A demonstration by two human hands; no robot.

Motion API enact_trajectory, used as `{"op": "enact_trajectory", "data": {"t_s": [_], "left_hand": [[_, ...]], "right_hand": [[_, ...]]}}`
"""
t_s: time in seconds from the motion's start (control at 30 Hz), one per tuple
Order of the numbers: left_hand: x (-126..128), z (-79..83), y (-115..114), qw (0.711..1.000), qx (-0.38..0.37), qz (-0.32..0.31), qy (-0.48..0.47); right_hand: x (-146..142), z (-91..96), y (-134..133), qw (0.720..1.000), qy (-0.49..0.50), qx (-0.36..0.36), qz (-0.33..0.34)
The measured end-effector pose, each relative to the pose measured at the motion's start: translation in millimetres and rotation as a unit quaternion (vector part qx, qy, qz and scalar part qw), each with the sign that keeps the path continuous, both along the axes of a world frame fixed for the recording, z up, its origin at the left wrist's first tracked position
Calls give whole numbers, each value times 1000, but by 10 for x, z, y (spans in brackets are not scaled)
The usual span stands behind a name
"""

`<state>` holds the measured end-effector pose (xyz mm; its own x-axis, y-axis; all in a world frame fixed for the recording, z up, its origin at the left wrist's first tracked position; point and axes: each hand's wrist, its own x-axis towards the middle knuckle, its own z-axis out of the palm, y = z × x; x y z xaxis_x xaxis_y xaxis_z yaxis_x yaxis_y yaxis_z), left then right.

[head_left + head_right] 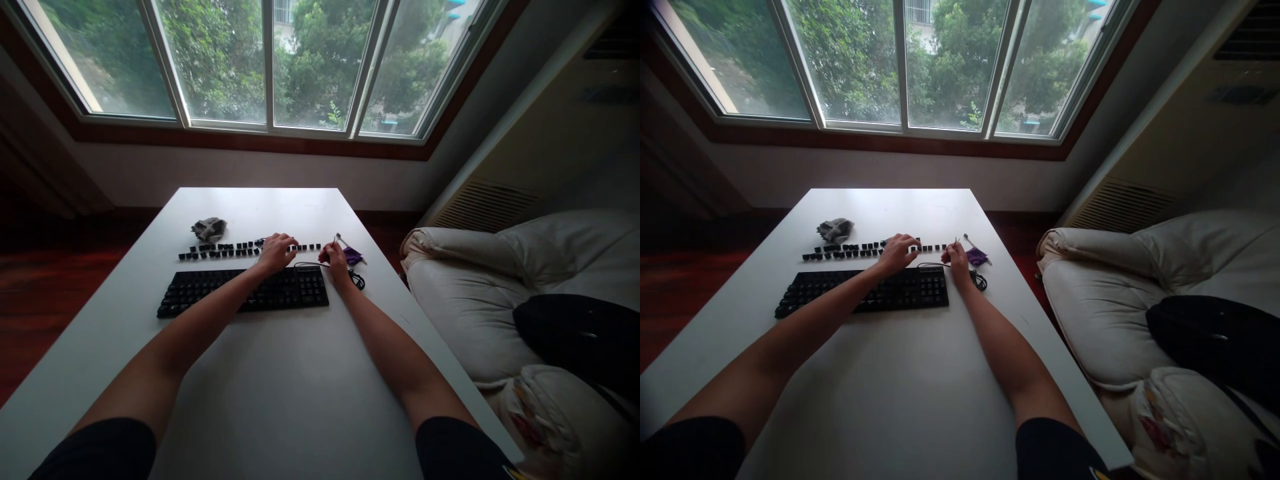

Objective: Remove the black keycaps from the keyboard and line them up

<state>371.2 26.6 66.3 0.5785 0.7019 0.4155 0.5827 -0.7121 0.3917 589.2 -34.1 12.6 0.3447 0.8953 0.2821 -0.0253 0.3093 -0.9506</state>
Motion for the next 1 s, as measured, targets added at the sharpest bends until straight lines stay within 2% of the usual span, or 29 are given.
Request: {"op": "enact_trajectory", "data": {"t_s": [0.1,0.2,0.33,0.43,0.5,0.63,0.8,0.9,1.0], "left_hand": [[-729,80,-193,999,12,18,-26],[-1531,89,-316,997,29,69,-27],[-2497,-52,-361,981,30,191,-12],[-2957,-218,-365,965,-27,262,0],[-3102,-310,-369,961,-78,266,-13],[-3124,-394,-382,958,-94,265,-55],[-3083,-444,-396,970,-126,173,-114],[-3133,-487,-382,963,-162,156,-146],[-3196,-492,-360,959,-184,140,-166]], "right_hand": [[-16,-48,8,999,-47,-12,-24],[-47,-40,-37,986,-153,-17,-69],[-109,138,-156,944,-301,30,-135],[-220,338,-243,921,-346,56,-168],[-352,451,-287,926,-344,45,-151],[-746,572,-316,944,-323,23,-63],[-1369,562,-173,973,-218,10,77],[-1774,536,-46,967,-190,0,171],[-2184,534,50,945,-236,7,225]]}}
